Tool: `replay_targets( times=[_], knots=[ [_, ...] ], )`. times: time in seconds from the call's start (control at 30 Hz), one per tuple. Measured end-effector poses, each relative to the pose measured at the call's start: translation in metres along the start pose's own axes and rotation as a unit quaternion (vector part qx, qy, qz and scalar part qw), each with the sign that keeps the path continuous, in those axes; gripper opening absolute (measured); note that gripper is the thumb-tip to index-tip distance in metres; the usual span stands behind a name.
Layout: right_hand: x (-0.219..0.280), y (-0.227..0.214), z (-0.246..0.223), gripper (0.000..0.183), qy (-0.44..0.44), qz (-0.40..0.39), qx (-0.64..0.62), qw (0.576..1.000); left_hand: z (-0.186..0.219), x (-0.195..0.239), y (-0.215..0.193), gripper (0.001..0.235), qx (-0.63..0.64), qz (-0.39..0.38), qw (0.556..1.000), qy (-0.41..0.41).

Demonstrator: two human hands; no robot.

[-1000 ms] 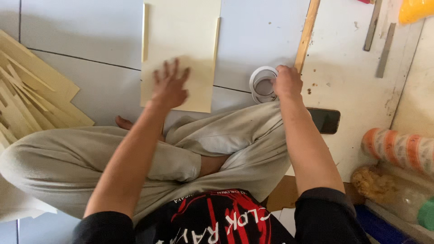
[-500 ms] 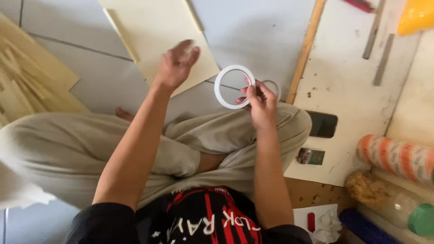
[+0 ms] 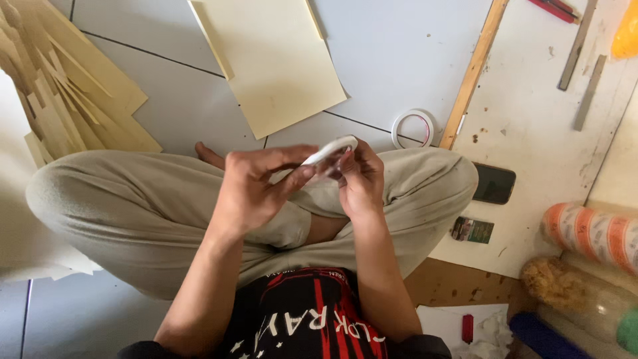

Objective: The person sits on the floor and repeatedly folds a thin strip of paper onto a larger sheet. They then use a roll of white tape to secure the folded strip to the paper, pressing it down firmly.

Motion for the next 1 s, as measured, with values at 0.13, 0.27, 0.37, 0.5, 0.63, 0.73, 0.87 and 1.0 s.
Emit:
replay_targets(
  times=[0.13, 0.27, 0.37, 0.5, 0.63, 0.73, 0.87, 1.0],
  knots=[
    [0.008, 0.030, -0.039, 0.027, -0.105, -0.053, -0.016, 0.993, 0.010, 0.010, -0.002, 0.019, -0.081, 0.060, 0.994, 0.033],
    [0.020, 0.060, -0.084, 0.016, -0.256, -0.110, 0.112, 0.954, 0.008, 0.014, -0.005, 0.014, -0.099, 0.132, 0.983, 0.079],
    [0.029, 0.075, -0.108, 0.008, -0.286, -0.135, 0.169, 0.934, 0.006, 0.015, -0.006, 0.008, -0.071, 0.157, 0.978, 0.116],
    [0.042, 0.092, -0.128, 0.007, -0.307, -0.115, 0.241, 0.913, 0.001, 0.017, -0.002, 0.006, -0.056, 0.187, 0.970, 0.146],
    [0.052, 0.101, -0.129, 0.011, -0.398, -0.081, 0.346, 0.846, -0.009, 0.022, 0.005, 0.006, -0.048, 0.239, 0.957, 0.160],
    [0.064, 0.102, -0.120, 0.009, -0.429, -0.043, 0.372, 0.822, -0.015, 0.025, 0.013, 0.007, -0.050, 0.281, 0.947, 0.147],
    [0.072, 0.118, -0.124, 0.015, -0.380, -0.018, 0.408, 0.830, -0.015, 0.026, 0.015, 0.008, -0.046, 0.302, 0.948, 0.084],
    [0.055, 0.105, -0.113, 0.067, -0.260, -0.126, 0.217, 0.932, -0.026, 0.022, 0.004, 0.007, 0.044, 0.295, 0.954, 0.042]
  ],
)
Point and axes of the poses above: each hand's wrist, its own x-axis away from the middle knuckle, its own y-axis out of the palm, z = x × y, the point moved 1 cm from there along -x, towards the middle knuckle, and after that the axes turned 4 degrees about -z, right-handed, at the moved point
